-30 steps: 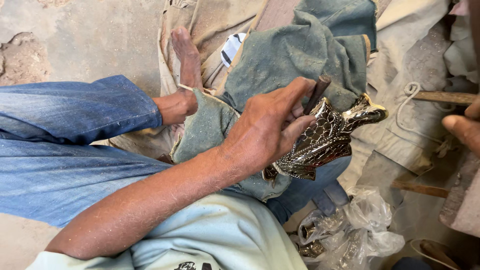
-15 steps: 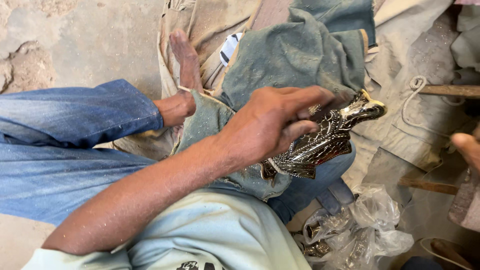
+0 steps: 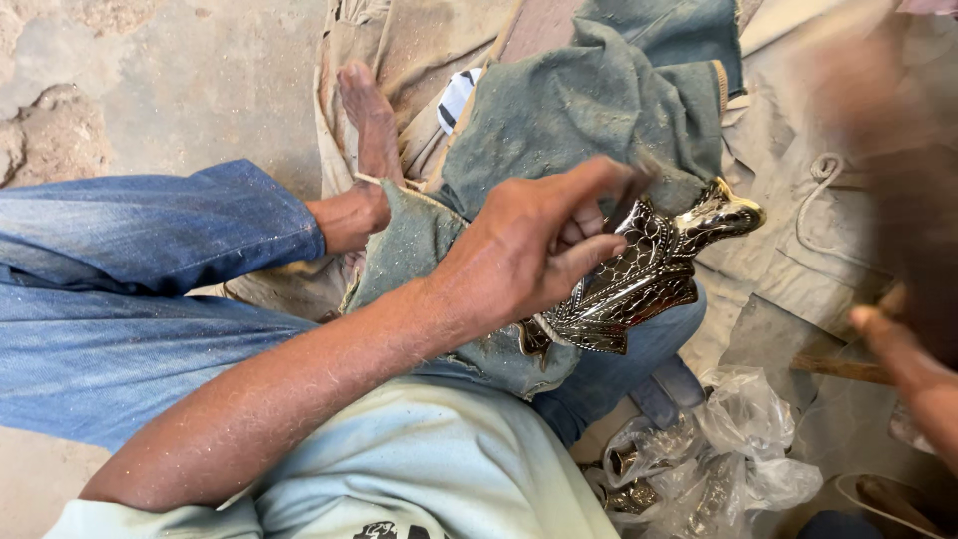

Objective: The person sits on the floor and uses a hammer and chisel to shape a silver-colored metal object resting on a cloth on their lap. They repeatedly strike the chisel to refine the object's surface and edges.

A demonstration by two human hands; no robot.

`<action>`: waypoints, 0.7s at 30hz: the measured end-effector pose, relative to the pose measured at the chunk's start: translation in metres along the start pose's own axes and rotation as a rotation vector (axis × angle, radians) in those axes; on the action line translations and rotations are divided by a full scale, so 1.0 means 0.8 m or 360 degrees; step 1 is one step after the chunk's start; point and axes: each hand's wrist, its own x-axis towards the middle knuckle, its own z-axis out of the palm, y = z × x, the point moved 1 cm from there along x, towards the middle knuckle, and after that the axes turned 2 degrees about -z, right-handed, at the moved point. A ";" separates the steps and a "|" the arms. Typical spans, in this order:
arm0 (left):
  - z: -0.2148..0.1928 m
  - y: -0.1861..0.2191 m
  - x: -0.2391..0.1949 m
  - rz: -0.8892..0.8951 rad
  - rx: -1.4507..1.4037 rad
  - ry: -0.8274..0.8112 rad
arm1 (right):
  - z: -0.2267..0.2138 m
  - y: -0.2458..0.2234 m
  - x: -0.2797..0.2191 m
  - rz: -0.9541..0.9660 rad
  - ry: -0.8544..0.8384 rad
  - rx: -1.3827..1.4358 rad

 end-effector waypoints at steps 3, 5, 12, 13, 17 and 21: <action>0.005 -0.004 -0.012 -0.0154 -0.0119 0.0119 | -0.028 -0.021 0.005 -0.0373 0.0020 0.0114; 0.009 -0.001 -0.015 -0.0086 -0.0092 0.0165 | -0.044 -0.023 0.017 -0.0546 0.0046 0.0187; 0.009 0.004 -0.018 -0.0021 -0.0028 0.0118 | 0.019 0.004 0.117 -0.0451 -0.0166 -0.0013; 0.008 0.005 -0.016 0.0067 0.0038 0.0101 | 0.026 0.002 0.112 -0.0432 -0.0210 -0.0013; 0.002 0.001 -0.001 0.0120 0.0021 -0.0164 | 0.034 -0.012 0.049 -0.0219 -0.0242 0.0070; 0.001 -0.005 0.020 0.0323 0.0110 -0.0389 | 0.023 -0.047 -0.133 -0.0478 -0.0038 0.0719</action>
